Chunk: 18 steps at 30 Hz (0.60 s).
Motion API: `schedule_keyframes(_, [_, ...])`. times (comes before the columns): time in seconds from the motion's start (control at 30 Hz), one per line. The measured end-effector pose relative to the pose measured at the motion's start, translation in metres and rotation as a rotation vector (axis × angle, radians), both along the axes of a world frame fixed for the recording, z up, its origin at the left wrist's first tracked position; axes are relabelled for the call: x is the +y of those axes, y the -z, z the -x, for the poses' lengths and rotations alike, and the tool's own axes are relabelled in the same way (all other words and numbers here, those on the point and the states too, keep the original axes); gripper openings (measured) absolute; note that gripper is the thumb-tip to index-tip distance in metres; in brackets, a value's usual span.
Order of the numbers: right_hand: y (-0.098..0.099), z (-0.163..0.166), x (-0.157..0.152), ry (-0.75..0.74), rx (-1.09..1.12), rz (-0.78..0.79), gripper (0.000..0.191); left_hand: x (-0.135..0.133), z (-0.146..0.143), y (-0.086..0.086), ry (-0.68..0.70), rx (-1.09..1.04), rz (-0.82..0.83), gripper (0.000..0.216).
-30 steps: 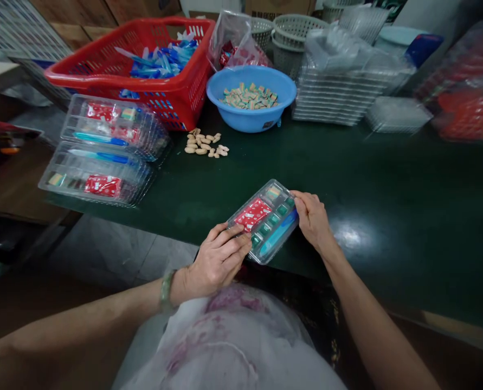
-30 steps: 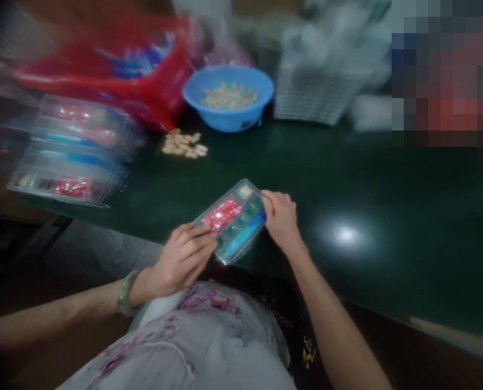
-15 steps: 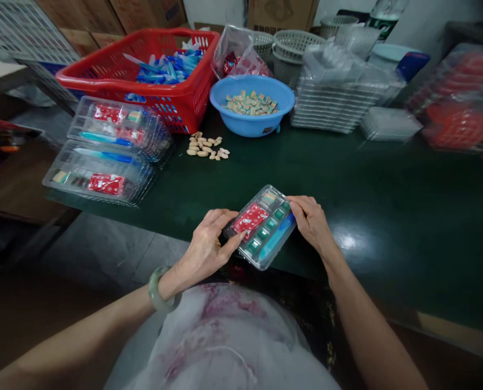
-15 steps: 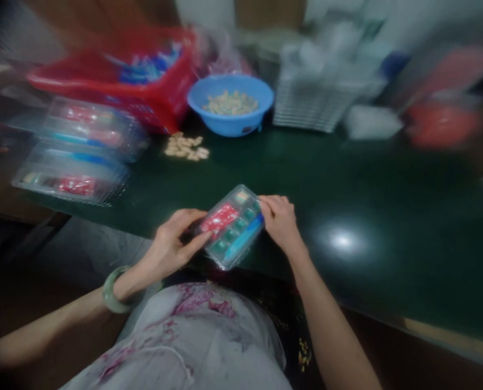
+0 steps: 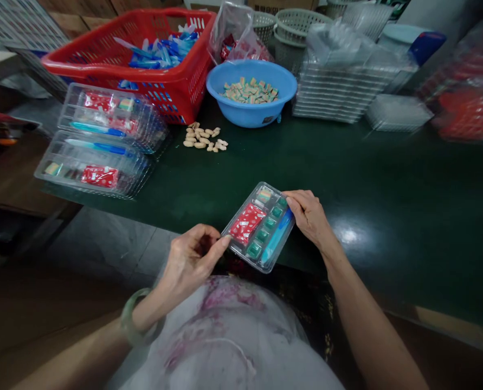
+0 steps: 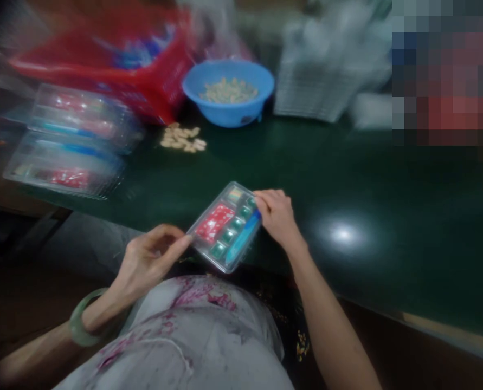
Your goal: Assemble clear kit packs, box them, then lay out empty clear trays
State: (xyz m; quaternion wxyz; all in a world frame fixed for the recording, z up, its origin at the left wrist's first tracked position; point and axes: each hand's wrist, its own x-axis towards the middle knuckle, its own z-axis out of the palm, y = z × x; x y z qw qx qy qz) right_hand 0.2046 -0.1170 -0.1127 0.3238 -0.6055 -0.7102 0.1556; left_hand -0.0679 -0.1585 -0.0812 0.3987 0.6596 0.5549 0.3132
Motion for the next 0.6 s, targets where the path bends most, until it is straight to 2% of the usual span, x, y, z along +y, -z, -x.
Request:
schedule_keyframes(0.13, [-0.001,0.002,-0.001,-0.009,0.0,0.0,0.034,-0.012,0.002,0.0,0.104,-0.31,0.667,0.048])
schedule_keyframes(0.17, [-0.002,0.002,-0.001,-0.017,-0.002,0.0,0.034,-0.014,-0.001,0.002,0.092,-0.414,0.797,0.048])
schedule_keyframes(0.23, [-0.002,0.003,-0.002,-0.036,-0.005,0.001,0.035,-0.018,-0.011,0.008,0.033,-0.612,0.951,0.046])
schedule_keyframes(0.37, [-0.002,0.002,-0.004,-0.058,0.013,-0.023,0.033,-0.022,-0.029,0.019,-0.033,-0.849,1.047,0.04])
schedule_keyframes(0.6, [0.001,0.002,-0.006,-0.093,0.039,-0.058,0.031,-0.025,-0.031,0.022,-0.123,-1.011,0.985,0.028])
